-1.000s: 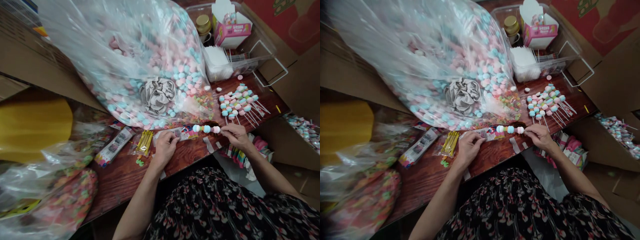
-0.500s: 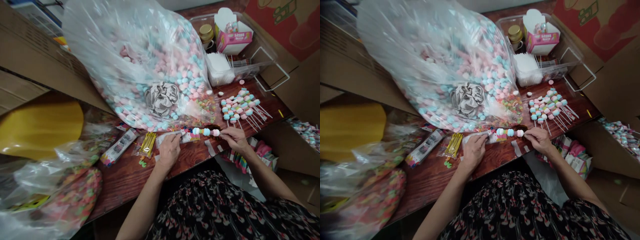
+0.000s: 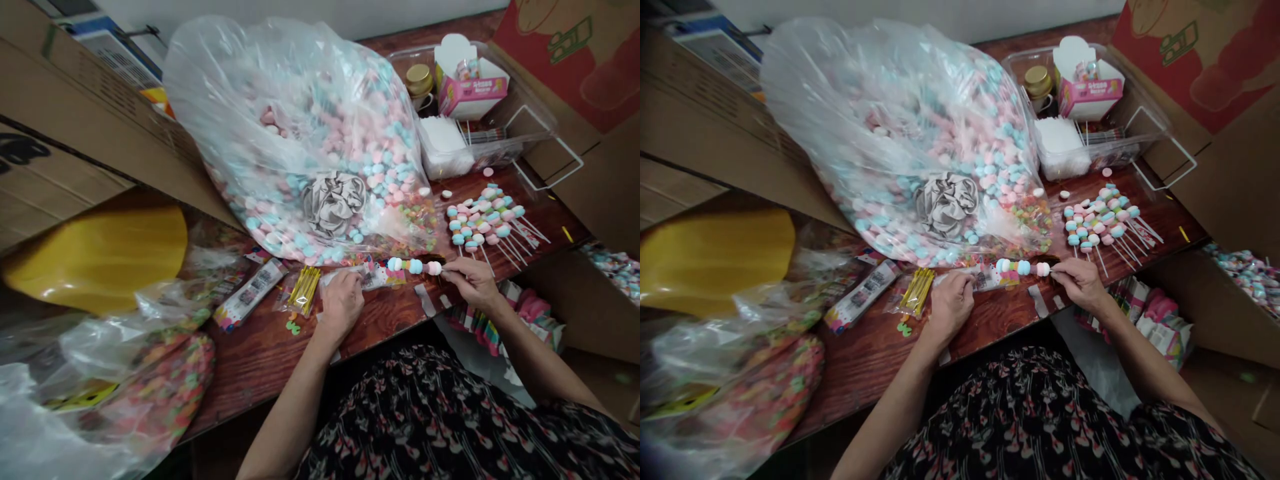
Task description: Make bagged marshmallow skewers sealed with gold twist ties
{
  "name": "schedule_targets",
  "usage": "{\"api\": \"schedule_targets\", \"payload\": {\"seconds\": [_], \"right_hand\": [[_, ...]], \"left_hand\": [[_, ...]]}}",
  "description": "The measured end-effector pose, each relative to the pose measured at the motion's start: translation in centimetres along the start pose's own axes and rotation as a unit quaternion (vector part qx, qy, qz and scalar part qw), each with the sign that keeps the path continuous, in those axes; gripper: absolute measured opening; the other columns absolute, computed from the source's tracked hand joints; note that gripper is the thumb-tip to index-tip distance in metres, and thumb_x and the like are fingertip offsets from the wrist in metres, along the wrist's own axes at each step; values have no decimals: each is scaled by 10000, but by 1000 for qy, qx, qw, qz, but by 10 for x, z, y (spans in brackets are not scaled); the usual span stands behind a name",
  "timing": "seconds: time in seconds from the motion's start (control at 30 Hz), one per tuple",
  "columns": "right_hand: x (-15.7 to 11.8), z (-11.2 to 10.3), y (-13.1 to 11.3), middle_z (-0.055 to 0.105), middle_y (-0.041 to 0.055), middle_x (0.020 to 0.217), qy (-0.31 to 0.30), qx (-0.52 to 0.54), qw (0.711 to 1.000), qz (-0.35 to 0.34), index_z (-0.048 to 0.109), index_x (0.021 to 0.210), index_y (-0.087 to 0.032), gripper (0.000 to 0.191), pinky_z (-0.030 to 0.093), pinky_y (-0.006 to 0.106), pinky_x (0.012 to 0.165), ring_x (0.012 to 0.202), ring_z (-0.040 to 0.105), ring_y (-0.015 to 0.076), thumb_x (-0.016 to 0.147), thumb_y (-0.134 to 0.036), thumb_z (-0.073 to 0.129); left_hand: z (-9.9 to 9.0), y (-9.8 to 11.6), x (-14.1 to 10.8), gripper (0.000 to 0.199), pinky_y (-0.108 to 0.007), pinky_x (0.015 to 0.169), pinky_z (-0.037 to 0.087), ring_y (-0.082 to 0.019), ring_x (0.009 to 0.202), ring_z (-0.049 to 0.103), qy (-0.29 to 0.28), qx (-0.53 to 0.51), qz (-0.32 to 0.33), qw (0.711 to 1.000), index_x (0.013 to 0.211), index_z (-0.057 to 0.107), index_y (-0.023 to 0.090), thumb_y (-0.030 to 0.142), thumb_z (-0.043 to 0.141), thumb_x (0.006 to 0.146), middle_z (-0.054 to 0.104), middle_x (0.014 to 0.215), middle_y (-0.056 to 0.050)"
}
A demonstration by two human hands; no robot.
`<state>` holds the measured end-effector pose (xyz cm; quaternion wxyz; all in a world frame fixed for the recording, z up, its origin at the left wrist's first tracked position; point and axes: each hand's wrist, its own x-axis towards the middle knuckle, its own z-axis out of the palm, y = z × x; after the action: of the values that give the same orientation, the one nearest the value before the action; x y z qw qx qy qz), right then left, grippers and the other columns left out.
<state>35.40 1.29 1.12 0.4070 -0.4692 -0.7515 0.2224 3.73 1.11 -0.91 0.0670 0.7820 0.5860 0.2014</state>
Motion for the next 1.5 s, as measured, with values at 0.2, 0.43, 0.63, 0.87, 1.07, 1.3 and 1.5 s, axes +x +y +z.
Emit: {"api": "schedule_targets", "payload": {"seconds": [0.2,0.43,0.63,0.87,1.07,1.3,1.5], "right_hand": [[2,4,-5,698,20,745,7,3,1000,-13,709,869,-218,84,503,270,621,657,639,140,854,-205,627],[-1,5,-5,707,20,748,10,7,1000,2,710,862,-217,83,506,267,622,658,645,140,854,-218,628],[3,5,-1,674,15,712,-6,8,1000,-15,703,866,-202,86,478,261,603,628,613,129,862,-197,617],[5,8,0,667,14,713,0,12,999,-37,692,876,-205,83,474,256,594,630,604,126,861,-167,620],[1,5,2,650,18,708,-21,14,999,-33,694,896,-207,88,465,262,585,631,593,133,865,-174,618],[6,8,-1,628,16,676,-39,-5,996,-77,685,920,-191,106,447,270,601,620,556,131,882,-158,591],[5,9,-2,629,29,683,-49,-69,989,-122,675,953,-163,116,456,281,627,639,554,143,871,-132,599]], "left_hand": [[-3,23,3,146,-350,665,393,-260,810,567,-43,157,26,986,876,638,157,122,498,861,635,843,-113],[-3,13,8,182,-337,645,391,-244,792,590,-25,106,9,994,798,656,165,112,491,857,648,802,-106],[-1,-3,5,165,-286,699,446,-168,745,609,19,-120,7,993,798,664,182,177,522,883,666,765,-41],[2,-3,6,213,-272,617,382,-149,650,521,27,-160,-15,987,634,527,190,206,617,827,548,642,-2],[3,-11,8,171,-258,616,384,-139,654,533,-11,-195,-14,981,676,567,189,220,639,828,581,670,2],[1,-16,9,189,-247,603,387,-127,638,532,-8,-210,16,978,693,567,182,254,667,836,589,669,8],[6,-19,6,201,-269,618,384,-141,653,514,-11,-171,62,983,708,565,187,278,643,868,585,678,-7]]}}
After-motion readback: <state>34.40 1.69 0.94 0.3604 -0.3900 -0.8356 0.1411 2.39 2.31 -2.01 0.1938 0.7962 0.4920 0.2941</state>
